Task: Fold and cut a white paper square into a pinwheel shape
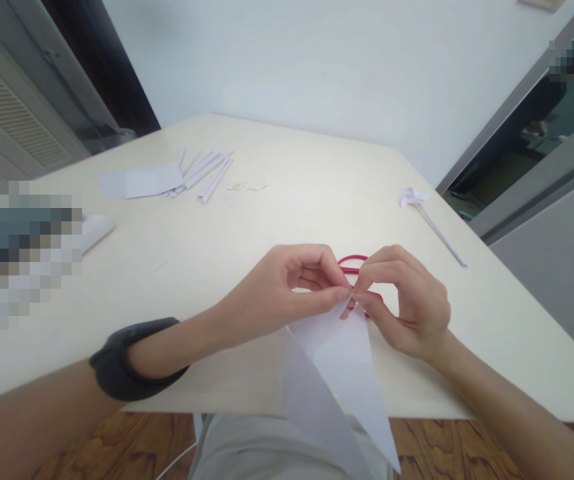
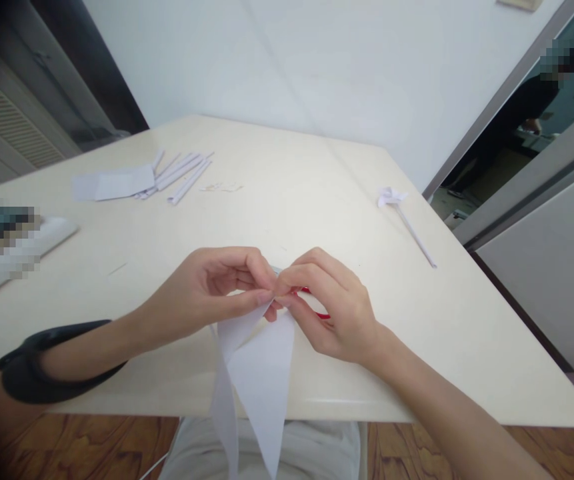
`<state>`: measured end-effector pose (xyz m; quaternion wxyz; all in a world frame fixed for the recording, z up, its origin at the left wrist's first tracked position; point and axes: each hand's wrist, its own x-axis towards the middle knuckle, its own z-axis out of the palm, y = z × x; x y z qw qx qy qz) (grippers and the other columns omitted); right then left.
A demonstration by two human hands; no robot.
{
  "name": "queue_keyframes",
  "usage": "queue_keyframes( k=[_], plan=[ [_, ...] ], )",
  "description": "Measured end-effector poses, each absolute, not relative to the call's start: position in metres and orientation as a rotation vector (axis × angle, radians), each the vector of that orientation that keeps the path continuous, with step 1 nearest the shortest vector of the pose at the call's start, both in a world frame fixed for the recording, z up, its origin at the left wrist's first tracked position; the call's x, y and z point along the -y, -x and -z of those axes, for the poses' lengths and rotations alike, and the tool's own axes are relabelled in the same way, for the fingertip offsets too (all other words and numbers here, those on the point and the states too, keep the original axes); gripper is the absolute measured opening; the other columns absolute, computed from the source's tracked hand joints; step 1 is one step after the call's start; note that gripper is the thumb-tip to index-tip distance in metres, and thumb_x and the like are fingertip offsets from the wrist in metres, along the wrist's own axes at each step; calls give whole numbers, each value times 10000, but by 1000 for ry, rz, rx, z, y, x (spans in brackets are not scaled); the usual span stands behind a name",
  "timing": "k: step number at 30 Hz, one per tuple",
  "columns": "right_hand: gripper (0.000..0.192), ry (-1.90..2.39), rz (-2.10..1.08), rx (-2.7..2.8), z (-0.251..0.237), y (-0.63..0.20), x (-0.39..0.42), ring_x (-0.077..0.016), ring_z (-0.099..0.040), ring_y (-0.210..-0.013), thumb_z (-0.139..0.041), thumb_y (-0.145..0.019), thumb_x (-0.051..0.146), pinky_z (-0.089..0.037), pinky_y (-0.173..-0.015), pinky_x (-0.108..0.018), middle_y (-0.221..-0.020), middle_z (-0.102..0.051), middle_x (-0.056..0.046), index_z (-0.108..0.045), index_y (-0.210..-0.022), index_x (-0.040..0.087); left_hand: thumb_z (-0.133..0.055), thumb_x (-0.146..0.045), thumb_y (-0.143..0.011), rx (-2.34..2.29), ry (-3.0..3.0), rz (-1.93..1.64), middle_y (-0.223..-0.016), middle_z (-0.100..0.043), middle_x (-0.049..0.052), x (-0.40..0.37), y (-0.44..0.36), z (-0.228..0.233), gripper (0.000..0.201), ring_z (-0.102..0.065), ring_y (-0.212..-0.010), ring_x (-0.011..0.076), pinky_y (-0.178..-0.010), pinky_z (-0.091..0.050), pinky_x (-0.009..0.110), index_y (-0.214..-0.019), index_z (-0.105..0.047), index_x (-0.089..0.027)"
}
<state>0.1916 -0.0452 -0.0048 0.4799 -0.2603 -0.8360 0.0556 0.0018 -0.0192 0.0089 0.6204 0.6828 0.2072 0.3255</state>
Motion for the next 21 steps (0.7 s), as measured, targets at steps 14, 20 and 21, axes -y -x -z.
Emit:
queue_keyframes(
  k=[14, 20, 21],
  plan=[
    [126, 717, -359, 1850, 7, -183, 45, -159, -524, -748, -616, -778, 48, -423, -659, -326, -769, -572, -34, -571, -830, 154, -600, -157, -807, -650, -1843, -970, -807, -677, 0, 21, -1, -8, 63, -640, -764, 116, -717, -527, 219, -825, -658, -171],
    [73, 774, -528, 1783, 7, -181, 45, -149, -513, -756, -606, -814, 99, -410, -674, -320, -806, -559, -28, -584, -841, 162, -595, -164, -810, -707, -1921, -988, -777, -661, -11, 22, -1, -8, 46, -626, -736, 106, -711, -523, 216, -799, -638, -175],
    [69, 779, -546, 1775, 7, -181, 44, -147, -510, -753, -605, -816, 103, -408, -674, -318, -806, -556, -26, -584, -842, 164, -595, -166, -811, -712, -1935, -992, -773, -658, -12, 22, -1, -8, 43, -624, -730, 104, -707, -521, 212, -792, -632, -175]
  ],
)
